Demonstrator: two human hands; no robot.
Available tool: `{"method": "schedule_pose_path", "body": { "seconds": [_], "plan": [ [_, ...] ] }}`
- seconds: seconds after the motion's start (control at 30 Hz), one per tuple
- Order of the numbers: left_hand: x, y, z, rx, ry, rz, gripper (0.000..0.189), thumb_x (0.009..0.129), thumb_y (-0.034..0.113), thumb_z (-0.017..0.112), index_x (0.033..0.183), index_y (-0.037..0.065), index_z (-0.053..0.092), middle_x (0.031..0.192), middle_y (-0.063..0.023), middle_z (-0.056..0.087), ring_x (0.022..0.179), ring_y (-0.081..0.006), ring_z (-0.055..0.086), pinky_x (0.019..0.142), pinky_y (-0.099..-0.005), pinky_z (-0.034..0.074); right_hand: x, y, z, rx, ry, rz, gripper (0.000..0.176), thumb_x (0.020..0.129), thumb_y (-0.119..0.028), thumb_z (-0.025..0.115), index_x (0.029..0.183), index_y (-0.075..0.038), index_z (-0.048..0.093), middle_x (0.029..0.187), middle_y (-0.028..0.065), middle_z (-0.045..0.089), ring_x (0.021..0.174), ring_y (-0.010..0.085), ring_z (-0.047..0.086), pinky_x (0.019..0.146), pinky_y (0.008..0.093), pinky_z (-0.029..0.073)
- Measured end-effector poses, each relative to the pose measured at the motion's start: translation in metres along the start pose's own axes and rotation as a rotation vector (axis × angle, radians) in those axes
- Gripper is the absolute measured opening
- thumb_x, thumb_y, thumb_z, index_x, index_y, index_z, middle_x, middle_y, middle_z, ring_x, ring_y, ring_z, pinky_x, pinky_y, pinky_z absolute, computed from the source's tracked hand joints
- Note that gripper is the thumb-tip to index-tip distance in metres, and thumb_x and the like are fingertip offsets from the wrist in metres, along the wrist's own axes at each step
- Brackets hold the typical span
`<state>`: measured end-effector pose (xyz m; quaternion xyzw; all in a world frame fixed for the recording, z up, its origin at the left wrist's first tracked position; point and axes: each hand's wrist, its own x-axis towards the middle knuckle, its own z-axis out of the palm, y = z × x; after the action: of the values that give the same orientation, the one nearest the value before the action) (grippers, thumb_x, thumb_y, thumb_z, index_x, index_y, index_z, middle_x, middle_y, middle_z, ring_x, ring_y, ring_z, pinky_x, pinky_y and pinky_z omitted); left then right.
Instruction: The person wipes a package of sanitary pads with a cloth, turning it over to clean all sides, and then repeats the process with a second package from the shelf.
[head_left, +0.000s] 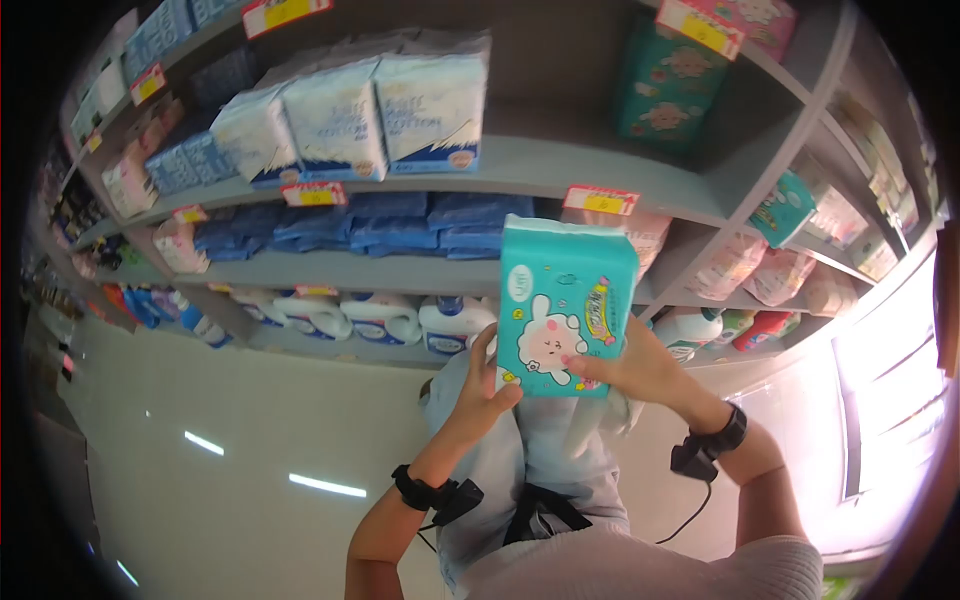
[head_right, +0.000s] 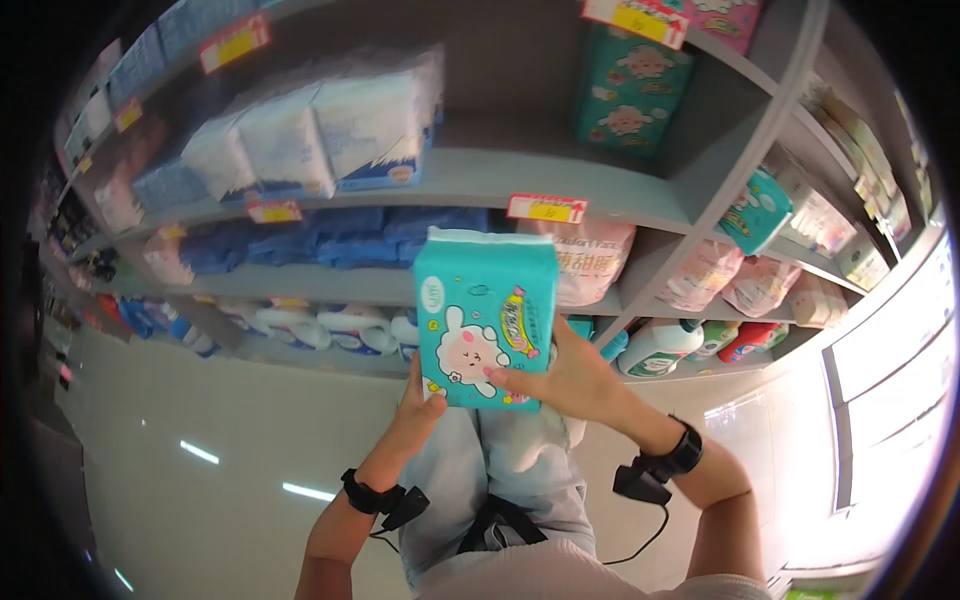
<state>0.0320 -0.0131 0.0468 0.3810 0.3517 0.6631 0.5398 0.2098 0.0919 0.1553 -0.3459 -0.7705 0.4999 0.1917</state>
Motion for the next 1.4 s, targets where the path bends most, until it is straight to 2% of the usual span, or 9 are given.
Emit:
{"method": "schedule_pose_path", "body": {
  "seconds": [0.13,0.3,0.5,0.63,0.7,1.03,1.1,1.2,1.4],
  "plan": [
    [0.005,-0.01,-0.006,-0.045,-0.142,0.112,0.101,0.081,0.04,0.071,0.148,0.015,0.0,0.148,-0.0158,0.026,0.134,-0.0321,0.033,0.109,-0.0446,0.027,-0.004,-0.053,-0.046,-0.364,0.114,0.039,0.104,0.064,-0.042,0.082,0.144,-0.005,0.027,0.115,0.0188,0.062,0.1,0.03,0.064,0.089,0.0352,0.048],
    [-0.005,-0.015,-0.035,0.01,-0.1,0.071,0.081,0.091,0.046,0.055,0.148,0.016,0.006,0.139,-0.0212,0.039,0.121,-0.0344,0.051,0.102,-0.0458,0.039,-0.001,-0.107,-0.107,-0.914,0.439,-0.326,0.105,0.062,-0.036,0.082,0.145,-0.008,0.024,0.116,0.0227,0.06,0.099,0.0382,0.062,0.085,0.0392,0.049],
    [-0.007,-0.02,-0.031,0.028,-0.129,0.018,0.072,0.095,0.043,0.049,0.146,0.009,0.013,0.121,-0.0198,0.055,0.111,-0.0306,0.058,0.098,-0.0427,0.043,0.059,-0.143,-0.128,-1.42,0.412,-0.425,0.105,0.062,-0.036,0.079,0.145,-0.008,0.023,0.114,0.0215,0.058,0.091,0.0375,0.063,0.076,0.0432,0.051],
    [-0.017,-0.008,-0.035,0.137,-0.095,-0.085,0.055,0.097,0.03,0.05,0.141,0.004,0.028,0.111,-0.017,0.061,0.106,-0.0249,0.06,0.096,-0.0378,0.043,0.131,-0.147,-0.128,-1.457,0.366,-0.375,0.107,0.061,-0.041,0.079,0.146,-0.008,0.022,0.115,0.0214,0.057,0.09,0.036,0.063,0.075,0.0428,0.052],
    [-0.023,-0.008,-0.043,0.19,-0.03,-0.13,0.048,0.098,0.025,0.047,0.138,0.003,0.033,0.108,-0.0157,0.063,0.106,-0.0237,0.06,0.097,-0.037,0.043,0.161,-0.158,-0.121,-1.476,0.224,-0.07,0.106,0.061,-0.042,0.078,0.146,-0.009,0.023,0.116,0.0217,0.057,0.095,0.0361,0.062,0.08,0.044,0.051],
    [-0.042,-0.005,-0.073,0.294,0.142,-0.245,0.033,0.098,0.017,0.043,0.126,0.001,0.05,0.104,-0.0138,0.064,0.099,-0.0204,0.063,0.093,-0.0336,0.046,0.263,-0.137,-0.146,-1.434,0.066,-0.074,0.101,0.064,-0.037,0.076,0.147,-0.013,0.022,0.115,0.0204,0.059,0.104,0.035,0.059,0.086,0.0431,0.049],
    [-0.04,-0.01,-0.074,0.27,0.142,-0.265,0.033,0.098,0.018,0.044,0.125,0.001,0.05,0.103,-0.0133,0.064,0.099,-0.0202,0.063,0.093,-0.0333,0.046,0.268,-0.138,-0.145,-1.515,0.093,-0.206,0.088,0.066,-0.036,0.076,0.14,-0.012,0.036,0.115,0.0203,0.059,0.105,0.0351,0.058,0.086,0.0453,0.048],
    [-0.039,-0.017,-0.073,0.259,0.136,-0.297,0.032,0.099,0.02,0.044,0.124,0.001,0.051,0.103,-0.0122,0.064,0.098,-0.0196,0.063,0.093,-0.0325,0.046,0.295,-0.127,-0.15,-1.57,0.083,-0.15,0.074,0.066,-0.035,0.076,0.129,-0.009,0.048,0.11,0.0198,0.059,0.105,0.0356,0.058,0.085,0.047,0.048],
    [-0.031,-0.022,-0.058,0.252,0.076,-0.3,0.032,0.099,0.021,0.046,0.123,0.001,0.05,0.101,-0.0112,0.064,0.099,-0.0189,0.063,0.091,-0.0312,0.046,0.291,-0.115,-0.152,-1.549,0.192,-0.18,0.069,0.068,-0.044,0.073,0.124,-0.009,0.053,0.109,0.0165,0.061,0.104,0.0353,0.059,0.085,0.0456,0.048]
  ]
}}
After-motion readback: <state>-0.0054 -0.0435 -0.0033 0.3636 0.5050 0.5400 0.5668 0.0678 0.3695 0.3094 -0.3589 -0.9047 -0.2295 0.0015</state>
